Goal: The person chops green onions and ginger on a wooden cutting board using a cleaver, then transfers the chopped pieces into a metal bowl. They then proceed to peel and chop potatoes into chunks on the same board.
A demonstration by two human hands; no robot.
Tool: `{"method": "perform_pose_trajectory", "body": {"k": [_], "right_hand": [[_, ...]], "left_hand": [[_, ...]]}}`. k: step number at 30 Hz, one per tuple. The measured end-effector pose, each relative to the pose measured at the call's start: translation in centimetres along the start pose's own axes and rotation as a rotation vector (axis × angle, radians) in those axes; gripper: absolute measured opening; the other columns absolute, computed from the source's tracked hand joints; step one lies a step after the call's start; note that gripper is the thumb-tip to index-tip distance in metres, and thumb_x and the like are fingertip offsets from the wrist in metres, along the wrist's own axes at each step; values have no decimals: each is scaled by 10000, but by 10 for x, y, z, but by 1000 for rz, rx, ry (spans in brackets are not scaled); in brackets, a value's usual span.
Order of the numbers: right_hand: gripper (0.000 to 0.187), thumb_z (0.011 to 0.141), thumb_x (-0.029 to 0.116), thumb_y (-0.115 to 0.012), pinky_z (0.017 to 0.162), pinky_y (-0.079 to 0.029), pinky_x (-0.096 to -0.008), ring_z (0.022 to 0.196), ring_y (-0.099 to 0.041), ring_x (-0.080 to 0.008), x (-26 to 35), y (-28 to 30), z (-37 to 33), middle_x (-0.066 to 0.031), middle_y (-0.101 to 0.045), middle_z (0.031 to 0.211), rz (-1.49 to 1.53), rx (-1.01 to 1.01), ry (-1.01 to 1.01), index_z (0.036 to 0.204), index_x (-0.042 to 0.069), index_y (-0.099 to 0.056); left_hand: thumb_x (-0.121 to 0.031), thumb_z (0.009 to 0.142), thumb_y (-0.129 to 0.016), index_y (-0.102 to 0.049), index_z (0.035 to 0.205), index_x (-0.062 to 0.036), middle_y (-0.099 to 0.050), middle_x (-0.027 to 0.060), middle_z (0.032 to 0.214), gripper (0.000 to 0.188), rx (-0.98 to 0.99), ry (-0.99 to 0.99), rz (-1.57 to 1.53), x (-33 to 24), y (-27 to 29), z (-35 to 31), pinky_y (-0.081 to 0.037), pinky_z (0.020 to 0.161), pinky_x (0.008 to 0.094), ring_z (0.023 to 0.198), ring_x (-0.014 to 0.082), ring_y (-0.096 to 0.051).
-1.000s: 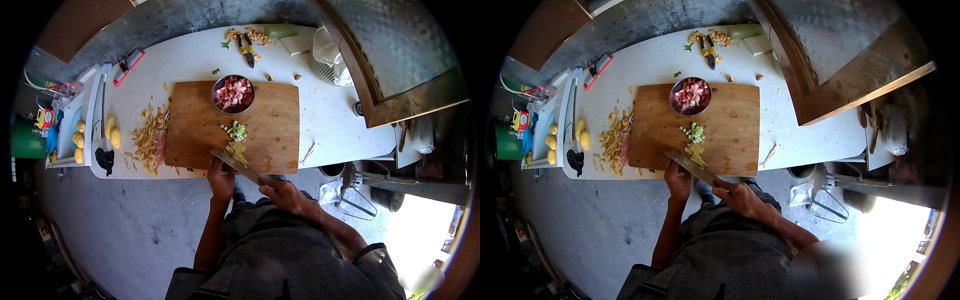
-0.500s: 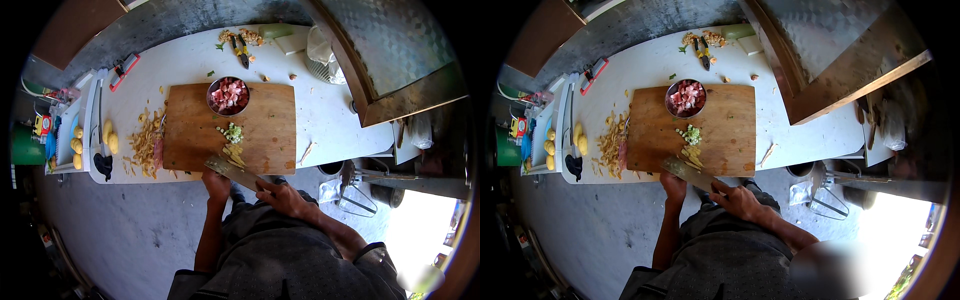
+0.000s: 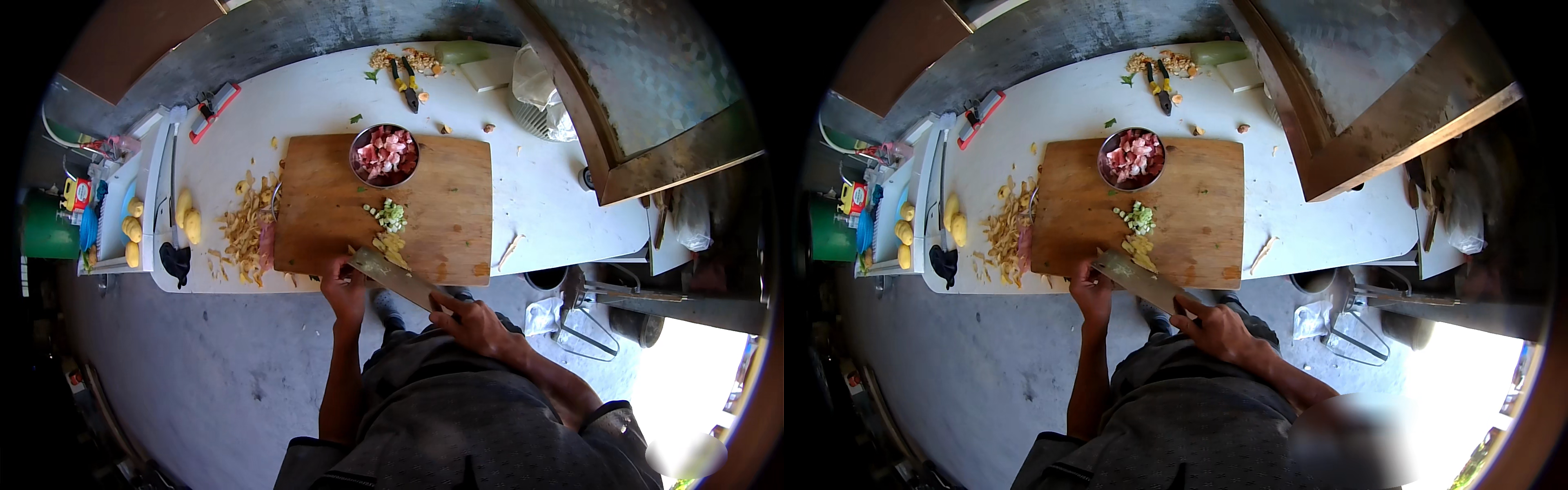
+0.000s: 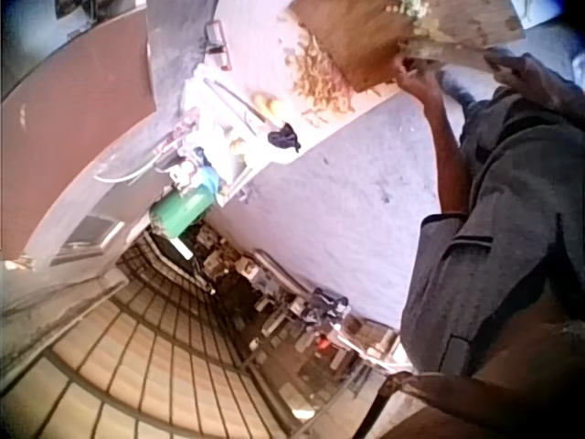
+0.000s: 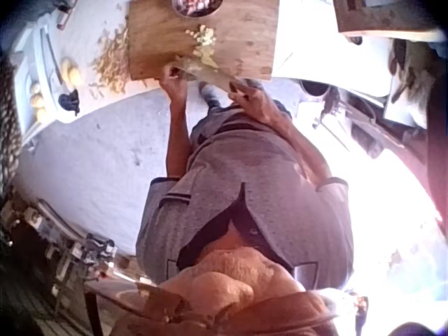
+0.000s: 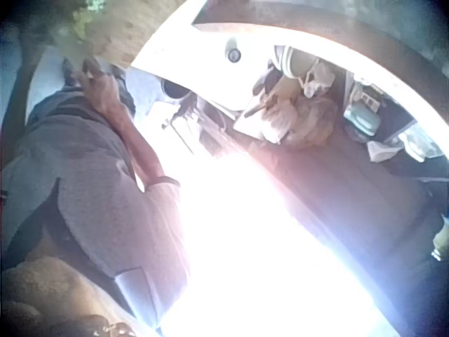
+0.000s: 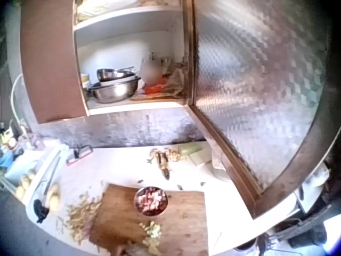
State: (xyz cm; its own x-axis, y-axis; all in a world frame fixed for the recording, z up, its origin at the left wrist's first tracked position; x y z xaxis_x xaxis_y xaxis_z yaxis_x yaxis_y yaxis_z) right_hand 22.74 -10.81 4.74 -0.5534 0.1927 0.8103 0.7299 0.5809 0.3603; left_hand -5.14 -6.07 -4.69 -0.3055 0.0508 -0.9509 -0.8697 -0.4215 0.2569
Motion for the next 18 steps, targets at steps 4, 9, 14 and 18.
{"method": "perform_pose_trajectory", "body": {"k": [4, 9, 14, 18], "right_hand": [[425, 1112, 425, -592, 799, -566, -500, 830, -741, -439, 3, 3, 3, -231, -730, 866, 31, -5, -43, 1332, 65, -646], [503, 1116, 432, -599, 822, -565, -441, 838, -725, -314, 4, -2, 12, -223, -744, 913, 77, -1, -22, 1425, 38, -648], [547, 1115, 429, -604, 818, -567, -406, 817, -721, -263, 4, -12, 16, -212, -756, 912, 65, 43, -16, 1497, 37, -626], [556, 1120, 415, -597, 818, -575, -400, 810, -734, -264, 6, -13, 15, -222, -764, 917, 32, 60, -26, 1510, 19, -611]], "left_hand": [[54, 908, -752, -718, 991, 14, -725, 109, 955, 98, 26, -35, 39, -5, -8, -1, -567, 717, 288, 767, 151, -707], [63, 897, -758, -746, 1020, 27, -733, 127, 984, 129, 56, -39, 94, -12, -14, -3, -579, 725, 303, 793, 196, -736], [68, 890, -762, -756, 1082, 40, -735, 132, 1006, 195, 78, -191, 211, -41, -22, -5, -589, 790, 319, 910, 222, -747], [47, 848, -790, -759, 1115, 42, -750, 151, 1054, 268, 105, -78, 142, -26, -25, -8, -586, 854, 338, 997, 271, -746]]}}
Point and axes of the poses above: each hand's wrist, its own z-axis towards the middle knuckle, its own y-axis out of the back of the hand, x = y × z, the point moved 7 cm from there along z, towards the middle knuckle
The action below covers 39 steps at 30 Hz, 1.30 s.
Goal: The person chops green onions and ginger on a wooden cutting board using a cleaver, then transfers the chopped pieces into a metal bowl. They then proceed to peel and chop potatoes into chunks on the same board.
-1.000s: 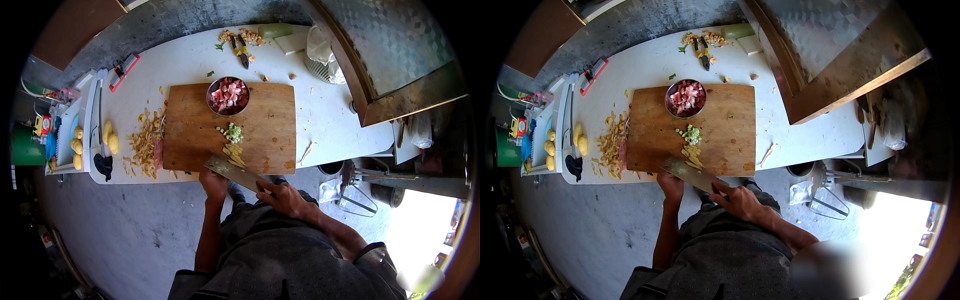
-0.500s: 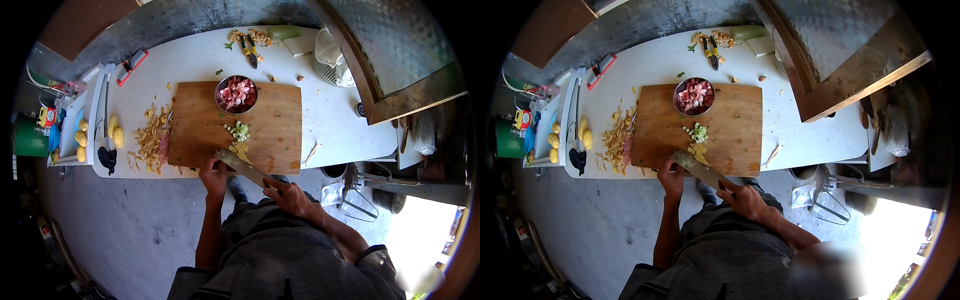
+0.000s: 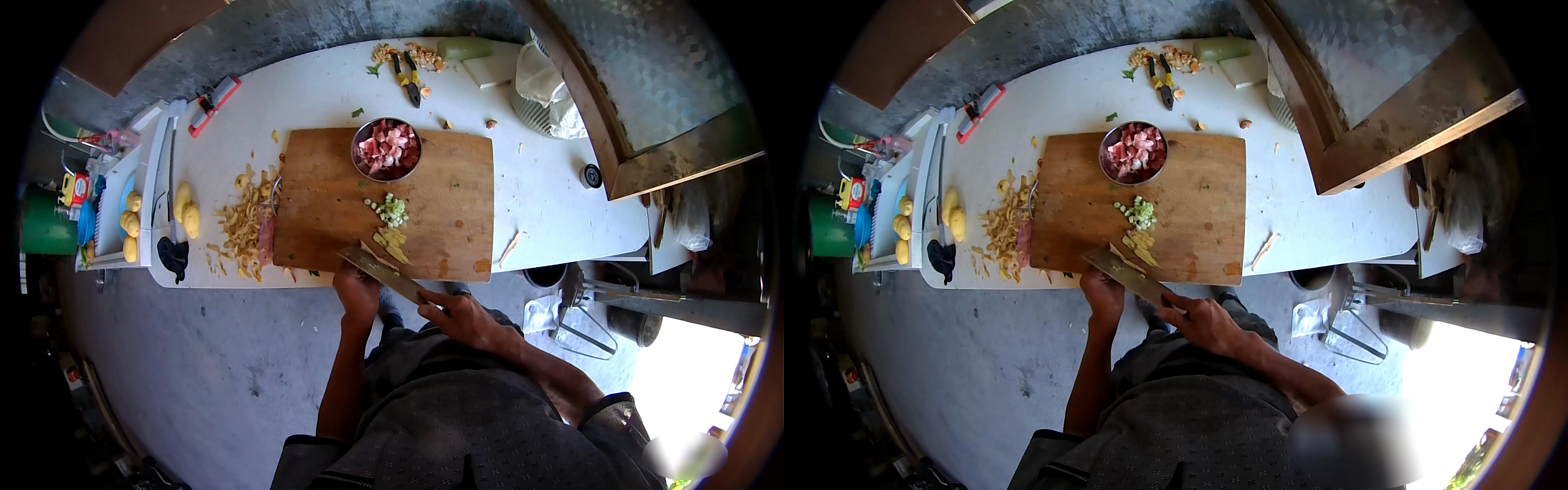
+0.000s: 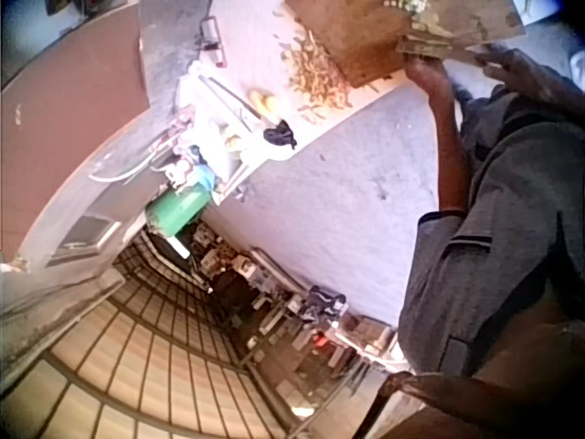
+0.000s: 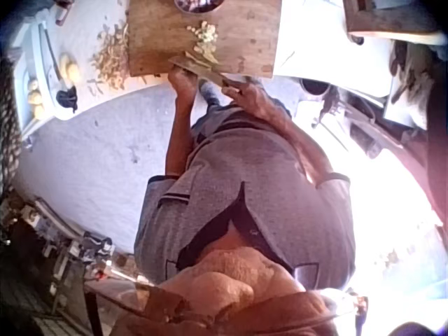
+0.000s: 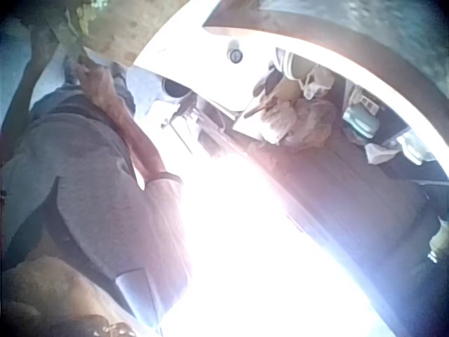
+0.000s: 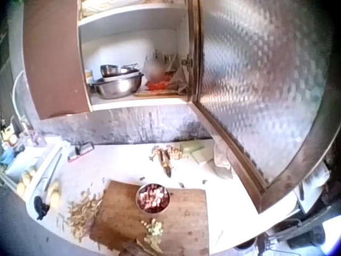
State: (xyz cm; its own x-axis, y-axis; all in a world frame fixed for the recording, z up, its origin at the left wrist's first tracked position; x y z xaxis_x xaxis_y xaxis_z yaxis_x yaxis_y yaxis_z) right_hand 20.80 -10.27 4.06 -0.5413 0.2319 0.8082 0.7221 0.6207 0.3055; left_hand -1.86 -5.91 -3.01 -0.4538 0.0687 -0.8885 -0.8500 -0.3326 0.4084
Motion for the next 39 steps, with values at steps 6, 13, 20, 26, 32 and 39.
{"method": "perform_pose_trajectory", "body": {"k": [6, 13, 20, 26, 32, 39], "right_hand": [[553, 1119, 413, -598, 828, -577, -421, 845, -751, -304, -4, 0, 2, -248, -765, 945, 38, -13, 22, 1498, 10, -613], [550, 1110, 417, -618, 890, -571, -433, 963, -779, -364, -1, 6, -2, -286, -768, 1049, 97, 12, -88, 1452, -14, -640], [577, 1117, 432, -606, 893, -571, -416, 950, -779, -330, -7, 10, -9, -277, -775, 1057, 85, 35, -35, 1471, -23, -623], [581, 1122, 426, -597, 878, -571, -404, 923, -759, -302, -10, 10, -7, -258, -772, 1021, 92, 47, -51, 1489, -25, -606], [565, 1132, 417, -577, 868, -569, -376, 860, -718, -219, -6, 10, -3, -197, -773, 970, 82, 57, -61, 1524, 11, -592], [574, 1120, 421, -596, 896, -565, -420, 976, -751, -339, -5, 10, 2, -283, -762, 1032, 64, 42, -100, 1485, -22, -609]], "left_hand": [[22, 837, -789, -771, 1070, 32, -784, 186, 1041, 234, 30, 6, 77, -6, -1, 4, -592, 832, 369, 969, 307, -774], [55, 847, -753, -769, 1045, 24, -791, 190, 1018, 201, 53, 19, 47, -19, -4, 7, -589, 784, 370, 890, 303, -786], [108, 874, -768, -764, 1071, 60, -809, 122, 1031, 203, 67, 9, 26, -8, -7, 3, -582, 856, 335, 941, 163, -733], [150, 892, -729, -744, 1092, 84, -790, 103, 1077, 211, 69, 31, -8, -5, -12, 4, -577, 886, 335, 971, 156, -708], [174, 899, -701, -722, 1120, 98, -756, 101, 1120, 235, 77, 38, -123, 11, -14, -1, -570, 908, 349, 1014, 164, -685], [166, 898, -697, -725, 1112, 83, -757, 99, 1087, 231, 116, 0, -7, -2, -13, 2, -566, 889, 333, 987, 160, -682]]}}
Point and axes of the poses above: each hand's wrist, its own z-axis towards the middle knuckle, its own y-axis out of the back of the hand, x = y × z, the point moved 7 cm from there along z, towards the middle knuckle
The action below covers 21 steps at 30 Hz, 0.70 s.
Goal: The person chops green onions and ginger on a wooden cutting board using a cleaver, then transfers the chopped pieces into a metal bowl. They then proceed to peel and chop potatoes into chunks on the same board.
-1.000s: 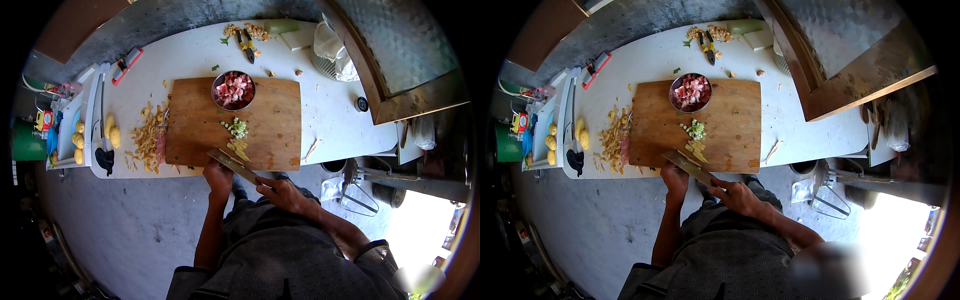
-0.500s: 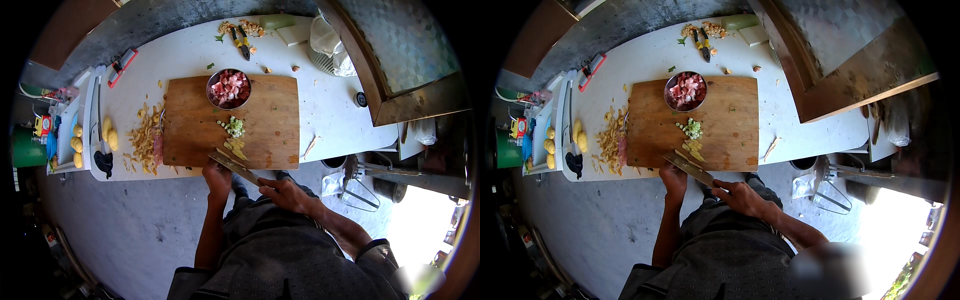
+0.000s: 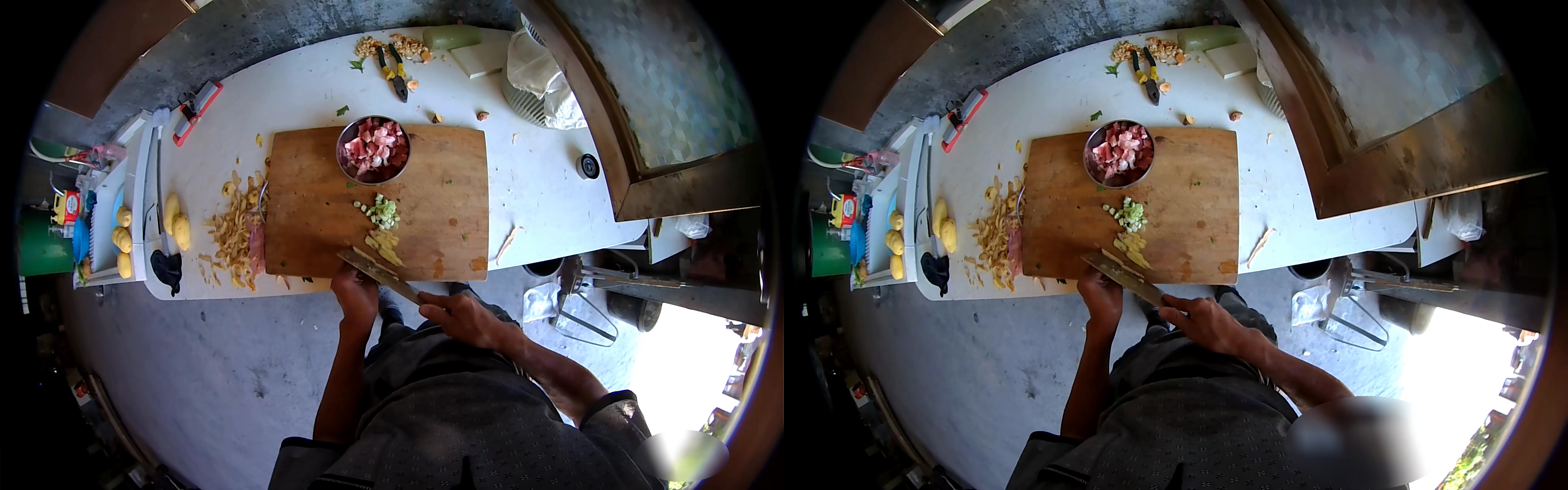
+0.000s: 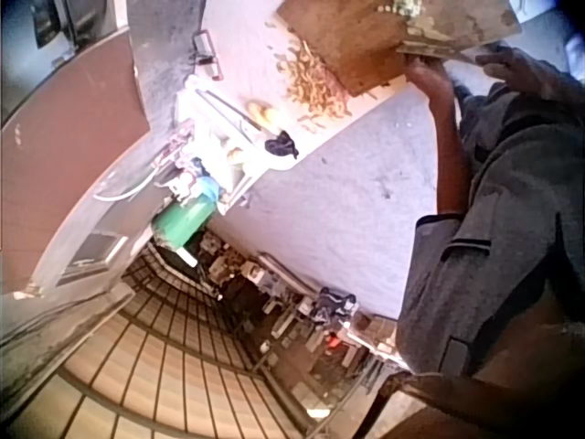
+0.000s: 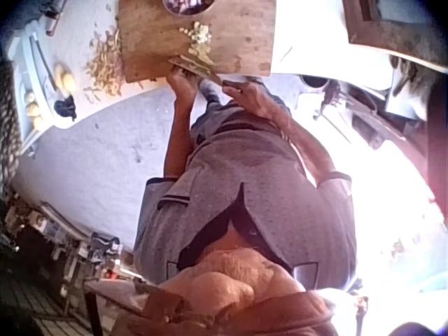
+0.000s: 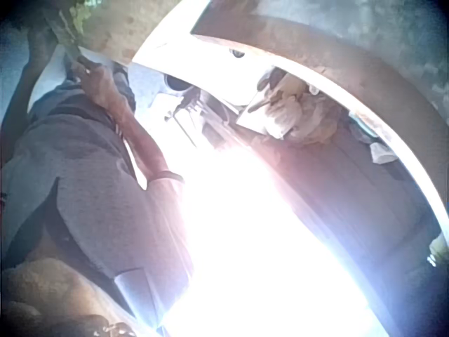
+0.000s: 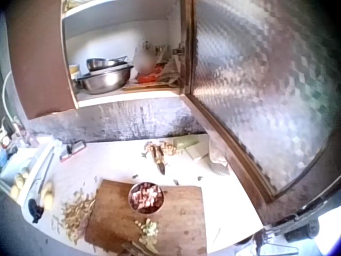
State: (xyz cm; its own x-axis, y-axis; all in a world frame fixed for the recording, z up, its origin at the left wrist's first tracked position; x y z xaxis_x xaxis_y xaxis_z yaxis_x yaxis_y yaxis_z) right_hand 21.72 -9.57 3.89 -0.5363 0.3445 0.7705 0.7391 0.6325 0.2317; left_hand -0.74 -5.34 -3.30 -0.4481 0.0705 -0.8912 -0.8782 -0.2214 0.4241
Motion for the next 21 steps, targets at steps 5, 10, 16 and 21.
{"method": "perform_pose_trajectory", "body": {"k": [5, 10, 16, 21], "right_hand": [[567, 1133, 423, -570, 907, -565, -380, 920, -743, -236, 0, -3, 2, -240, -783, 1031, -31, 11, 7, 1523, 12, -590], [436, 1104, 360, -610, 864, -571, -502, 996, -730, -475, -2, -13, 20, -320, -735, 1015, -10, -71, 64, 1379, 31, -691], [298, 1095, 304, -607, 828, -550, -548, 994, -694, -503, 27, -18, 53, -274, -724, 977, 32, -179, 309, 1165, 28, -697], [305, 1084, 314, -636, 857, -541, -530, 1031, -693, -493, 13, -25, 52, -279, -725, 1003, 30, -175, 268, 1175, 34, -717]], "left_hand": [[77, 846, -733, -768, 1022, 29, -772, 194, 951, 186, -109, 44, -61, 11, 1, -1, -586, 786, 379, 874, 321, -772], [85, 848, -725, -767, 1029, 17, -762, 173, 912, 198, -128, 20, -85, 7, -3, 0, -584, 768, 365, 833, 276, -752], [65, 863, -748, -745, 1000, 20, -759, 168, 912, 144, -121, 126, -177, 33, -3, -1, -574, 732, 359, 801, 228, -728], [16, 874, -797, -747, 1026, 15, -760, 95, 872, 160, -113, 84, -13, 0, 7, 3, -568, 690, 320, 758, 170, -711]]}}
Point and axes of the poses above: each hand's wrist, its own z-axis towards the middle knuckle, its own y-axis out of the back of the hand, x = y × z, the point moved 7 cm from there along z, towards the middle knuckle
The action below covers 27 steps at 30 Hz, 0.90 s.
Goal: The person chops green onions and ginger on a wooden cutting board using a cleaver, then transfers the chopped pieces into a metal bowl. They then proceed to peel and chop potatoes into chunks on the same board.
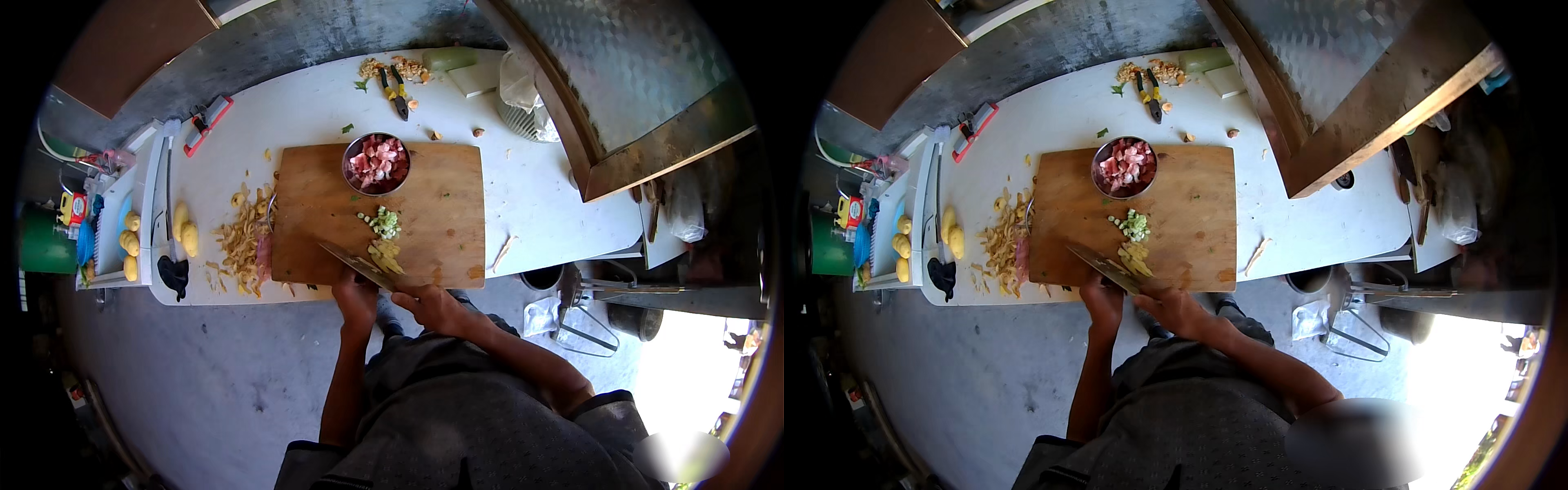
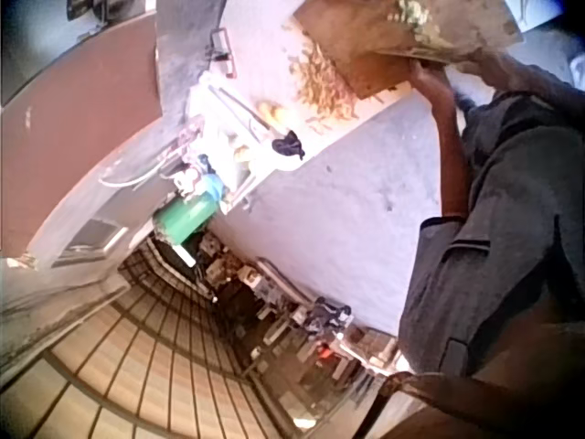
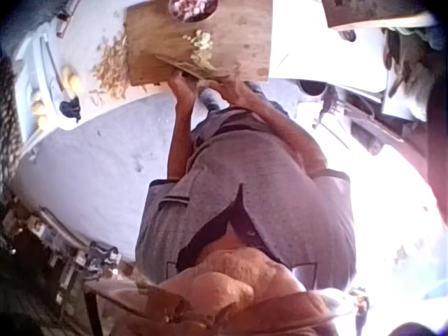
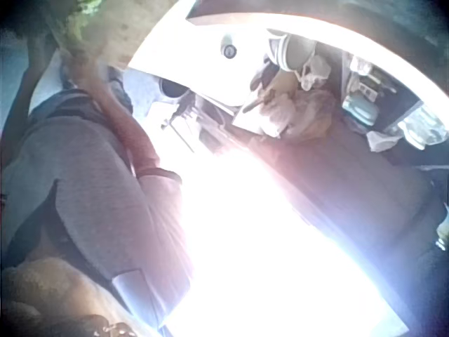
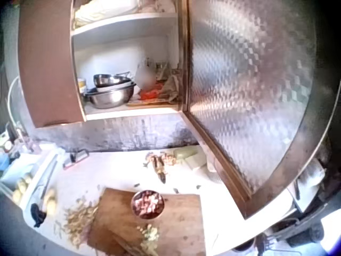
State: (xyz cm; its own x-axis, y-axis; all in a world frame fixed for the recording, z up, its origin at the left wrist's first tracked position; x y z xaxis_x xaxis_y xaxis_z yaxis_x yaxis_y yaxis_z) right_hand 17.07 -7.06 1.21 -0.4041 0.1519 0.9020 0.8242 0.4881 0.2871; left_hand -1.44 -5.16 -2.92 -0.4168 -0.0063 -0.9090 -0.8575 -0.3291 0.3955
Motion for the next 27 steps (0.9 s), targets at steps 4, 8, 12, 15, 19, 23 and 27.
{"method": "perform_pose_trajectory", "body": {"k": [4, 8, 12, 15, 19, 23, 27], "right_hand": [[366, 1084, 381, -641, 889, -537, -518, 1057, -699, -471, 8, 15, -16, -287, -722, 1014, -10, 2, 63, 1161, 33, -728], [372, 1091, 330, -655, 840, -541, -458, 874, -700, -357, -9, 21, -26, -217, -726, 989, -114, 58, 69, 1298, 23, -687], [487, 1065, 400, -679, 872, -568, -473, 892, -739, -407, 9, 34, -37, -208, -761, 1004, -293, 186, -13, 1393, 40, -658], [584, 1042, 467, -692, 903, -586, -483, 911, -748, -444, 16, 49, -45, -215, -779, 986, -364, 60, 98, 1455, 59, -634], [581, 1007, 426, -742, 877, -604, -472, 897, -753, -428, 10, 66, -38, -213, -783, 988, -469, -94, 332, 1458, 75, -637], [604, 975, 398, -772, 775, -614, -508, 835, -758, -409, -10, 71, -18, -185, -787, 941, -588, -100, 406, 1491, 122, -620], [611, 966, 336, -773, 819, -608, -496, 895, -759, -406, -15, 76, -5, -207, -779, 994, -626, -35, 279, 1508, 111, -604]], "left_hand": [[5, 874, -814, -760, 982, 17, -758, 52, 830, 121, -89, -132, 162, 13, 18, 6, -558, 654, 291, 724, 118, -685], [19, 860, -805, -764, 937, 13, -755, 50, 834, 87, -152, -26, 94, 36, 39, 8, -558, 688, 280, 748, 96, -684], [58, 863, -759, -750, 923, -4, -729, 34, 802, 87, -314, -13, -32, 29, 87, 22, -547, 683, 265, 713, 101, -671], [86, 874, -731, -724, 930, 20, -752, 66, 939, 87, -374, -36, -118, 13, 125, 41, -560, 737, 263, 793, 120, -687], [112, 894, -708, -724, 971, 55, -774, 108, 1011, 97, -317, -120, -267, -52, 115, 58, -576, 834, 272, 873, 154, -724], [87, 911, -755, -737, 1013, 36, -773, 86, 963, 116, -64, 61, -558, -99, 59, 49, -578, 828, 267, 862, 131, -729], [101, 925, -766, -718, 1068, 42, -753, 81, 1012, 162, 120, 68, -833, -134, -2, 43, -564, 828, 245, 911, 118, -711]]}}
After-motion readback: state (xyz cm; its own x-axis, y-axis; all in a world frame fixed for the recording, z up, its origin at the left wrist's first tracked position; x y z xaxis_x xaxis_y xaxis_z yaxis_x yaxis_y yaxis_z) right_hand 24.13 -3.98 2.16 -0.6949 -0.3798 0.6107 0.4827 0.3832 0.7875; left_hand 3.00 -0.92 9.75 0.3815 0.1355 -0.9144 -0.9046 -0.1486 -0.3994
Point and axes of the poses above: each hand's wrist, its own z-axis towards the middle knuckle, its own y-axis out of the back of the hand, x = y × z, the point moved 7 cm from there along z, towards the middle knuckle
